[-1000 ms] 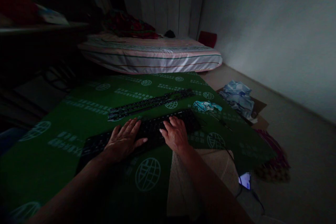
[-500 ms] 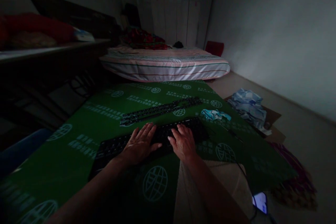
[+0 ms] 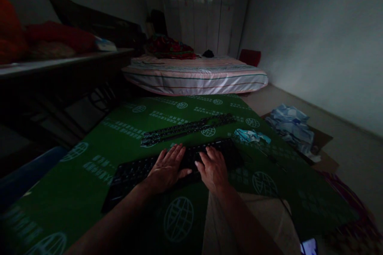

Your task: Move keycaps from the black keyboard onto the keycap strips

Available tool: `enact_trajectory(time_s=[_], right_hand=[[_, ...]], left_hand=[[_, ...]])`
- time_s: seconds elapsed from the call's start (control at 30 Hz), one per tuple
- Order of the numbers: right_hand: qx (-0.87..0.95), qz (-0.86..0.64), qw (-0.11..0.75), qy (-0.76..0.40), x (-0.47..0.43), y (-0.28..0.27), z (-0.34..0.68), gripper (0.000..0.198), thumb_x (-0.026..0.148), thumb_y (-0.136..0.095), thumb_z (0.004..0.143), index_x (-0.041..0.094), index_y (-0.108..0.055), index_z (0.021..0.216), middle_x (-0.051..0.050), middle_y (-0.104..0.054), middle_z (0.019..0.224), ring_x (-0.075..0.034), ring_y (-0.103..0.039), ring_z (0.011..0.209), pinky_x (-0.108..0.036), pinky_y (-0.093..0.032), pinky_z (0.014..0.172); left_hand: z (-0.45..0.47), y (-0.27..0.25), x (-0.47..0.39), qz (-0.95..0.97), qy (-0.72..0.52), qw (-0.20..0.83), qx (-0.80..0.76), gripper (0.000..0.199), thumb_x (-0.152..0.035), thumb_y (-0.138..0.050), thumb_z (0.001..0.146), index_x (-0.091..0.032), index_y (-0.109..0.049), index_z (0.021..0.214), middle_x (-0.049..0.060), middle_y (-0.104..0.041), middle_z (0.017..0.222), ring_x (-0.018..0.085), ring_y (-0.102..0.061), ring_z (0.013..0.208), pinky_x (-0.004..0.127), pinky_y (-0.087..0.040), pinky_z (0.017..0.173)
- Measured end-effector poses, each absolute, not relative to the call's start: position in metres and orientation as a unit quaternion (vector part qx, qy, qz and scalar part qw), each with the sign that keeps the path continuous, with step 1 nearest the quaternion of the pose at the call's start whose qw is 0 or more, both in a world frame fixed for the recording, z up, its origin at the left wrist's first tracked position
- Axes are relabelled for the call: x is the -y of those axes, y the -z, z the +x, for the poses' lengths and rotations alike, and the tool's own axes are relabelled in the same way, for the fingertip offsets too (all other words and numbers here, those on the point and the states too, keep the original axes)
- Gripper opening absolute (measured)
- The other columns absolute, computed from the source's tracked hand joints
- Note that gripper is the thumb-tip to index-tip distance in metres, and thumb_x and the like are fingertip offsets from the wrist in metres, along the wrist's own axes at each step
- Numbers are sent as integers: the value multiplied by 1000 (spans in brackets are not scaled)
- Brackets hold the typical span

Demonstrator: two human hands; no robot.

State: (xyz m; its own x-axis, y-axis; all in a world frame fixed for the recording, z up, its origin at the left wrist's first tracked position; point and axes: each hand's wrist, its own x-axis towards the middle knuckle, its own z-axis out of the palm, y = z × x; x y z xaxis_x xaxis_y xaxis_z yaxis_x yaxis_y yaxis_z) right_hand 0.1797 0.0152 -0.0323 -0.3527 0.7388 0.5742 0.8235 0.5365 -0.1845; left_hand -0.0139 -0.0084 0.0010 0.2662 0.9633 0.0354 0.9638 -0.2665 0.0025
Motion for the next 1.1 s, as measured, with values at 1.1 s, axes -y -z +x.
enact_trajectory(time_s=[1.1], right_hand=[[700, -588, 390, 116, -30, 41, 212, 39, 40, -41, 91, 11, -63, 106, -18, -62, 110, -28, -53, 106, -43, -42, 89]], left_hand=[[-11, -7, 12, -802, 13, 7, 597, 78, -66, -29, 86, -12, -26, 143, 13, -22, 151, 28, -17, 140, 51, -16, 111]])
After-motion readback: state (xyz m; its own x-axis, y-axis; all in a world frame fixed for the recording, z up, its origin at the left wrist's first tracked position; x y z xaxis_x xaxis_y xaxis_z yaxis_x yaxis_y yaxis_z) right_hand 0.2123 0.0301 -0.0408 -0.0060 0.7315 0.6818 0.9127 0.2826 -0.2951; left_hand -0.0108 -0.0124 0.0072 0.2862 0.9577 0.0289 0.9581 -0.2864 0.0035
